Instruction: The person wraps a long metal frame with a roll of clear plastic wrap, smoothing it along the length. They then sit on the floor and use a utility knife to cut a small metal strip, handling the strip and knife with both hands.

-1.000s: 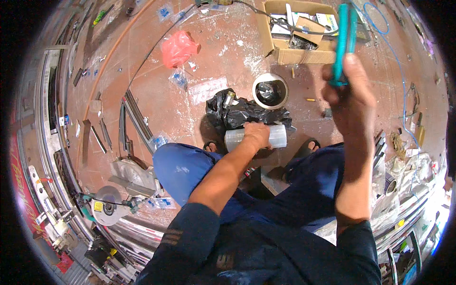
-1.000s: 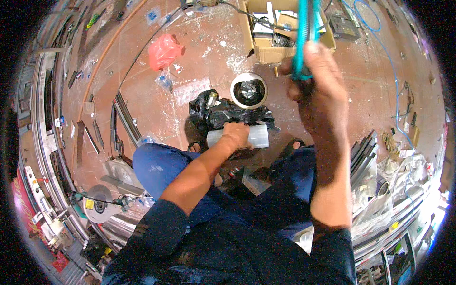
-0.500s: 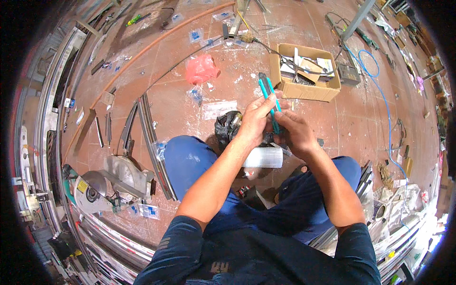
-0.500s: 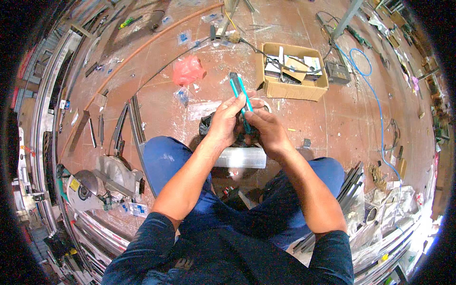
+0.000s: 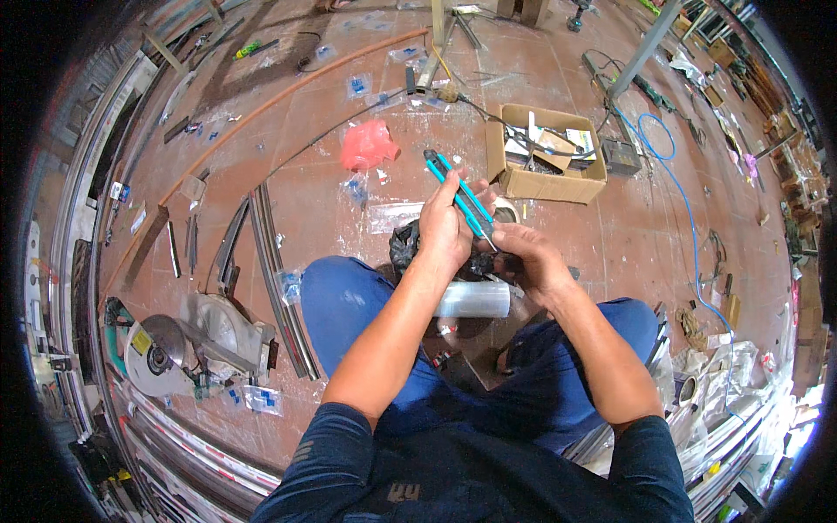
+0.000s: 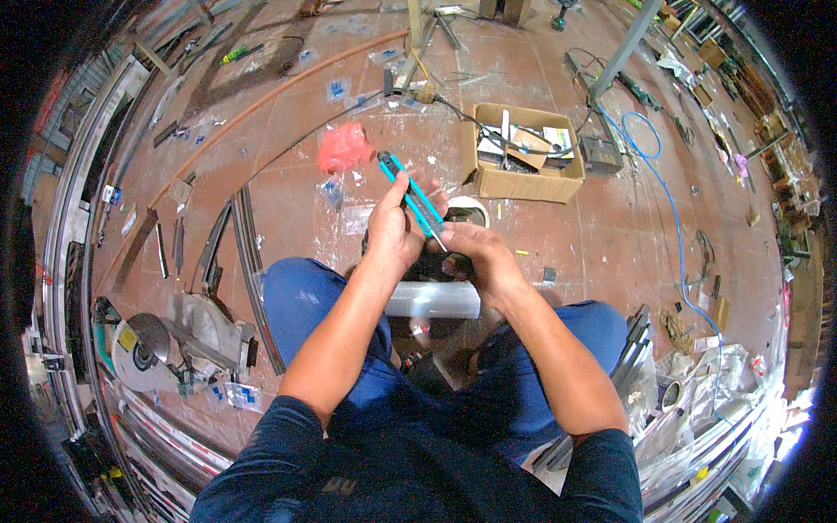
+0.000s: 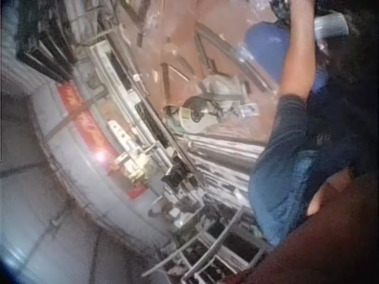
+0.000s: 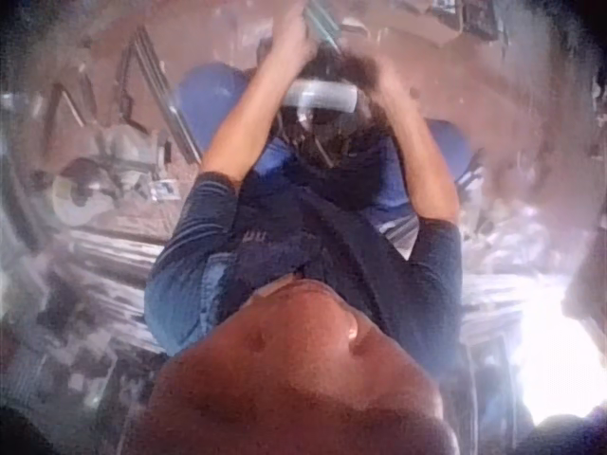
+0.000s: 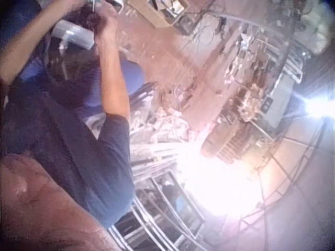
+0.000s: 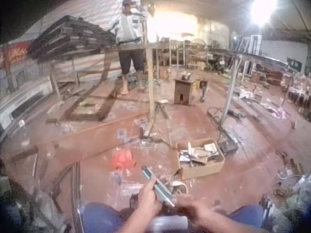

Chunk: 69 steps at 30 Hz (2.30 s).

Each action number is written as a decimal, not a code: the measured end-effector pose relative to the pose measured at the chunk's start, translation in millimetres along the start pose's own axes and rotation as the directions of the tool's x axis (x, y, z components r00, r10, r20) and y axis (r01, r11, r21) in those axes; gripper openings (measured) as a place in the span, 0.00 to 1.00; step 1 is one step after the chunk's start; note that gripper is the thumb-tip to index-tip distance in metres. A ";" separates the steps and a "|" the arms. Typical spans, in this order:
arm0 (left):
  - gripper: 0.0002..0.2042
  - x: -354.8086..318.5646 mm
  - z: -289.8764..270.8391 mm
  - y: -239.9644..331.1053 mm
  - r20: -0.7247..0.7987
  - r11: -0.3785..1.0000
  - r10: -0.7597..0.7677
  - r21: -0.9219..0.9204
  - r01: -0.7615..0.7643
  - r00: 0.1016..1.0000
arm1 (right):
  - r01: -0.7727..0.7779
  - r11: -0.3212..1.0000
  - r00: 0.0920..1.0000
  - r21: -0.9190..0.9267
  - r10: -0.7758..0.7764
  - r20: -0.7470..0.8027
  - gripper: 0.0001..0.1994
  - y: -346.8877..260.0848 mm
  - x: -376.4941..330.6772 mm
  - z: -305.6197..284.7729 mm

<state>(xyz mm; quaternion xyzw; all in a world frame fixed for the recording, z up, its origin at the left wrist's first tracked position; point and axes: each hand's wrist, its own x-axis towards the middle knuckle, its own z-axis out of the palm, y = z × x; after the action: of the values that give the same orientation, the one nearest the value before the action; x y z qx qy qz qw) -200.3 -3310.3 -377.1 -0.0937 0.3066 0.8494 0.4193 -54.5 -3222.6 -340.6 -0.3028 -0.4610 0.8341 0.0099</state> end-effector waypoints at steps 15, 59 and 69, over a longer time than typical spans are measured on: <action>0.24 45.0 -144.8 -65.4 0.109 -0.243 -0.154 0.959 -0.145 0.982 | 0.213 0.950 0.927 0.228 -0.123 -0.354 0.12 -32.6 -24.0 -23.8; 0.12 115.6 -233.7 -123.8 -0.038 -0.742 -0.266 0.646 -0.180 0.963 | 0.230 0.957 0.925 0.179 -0.158 -0.347 0.14 -61.4 -34.5 -17.6; 0.12 129.9 -233.2 -125.1 -0.251 -0.818 -0.381 0.540 -0.198 0.890 | 0.176 0.978 0.925 0.111 -0.126 -0.359 0.15 -66.5 -31.2 -18.4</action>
<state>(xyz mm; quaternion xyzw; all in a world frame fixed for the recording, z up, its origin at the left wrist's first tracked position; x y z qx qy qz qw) -208.8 -3307.4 -671.8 0.4457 0.7940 -0.1269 0.3935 -37.0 -3179.6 -280.8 -0.4082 -0.4136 0.7942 0.1774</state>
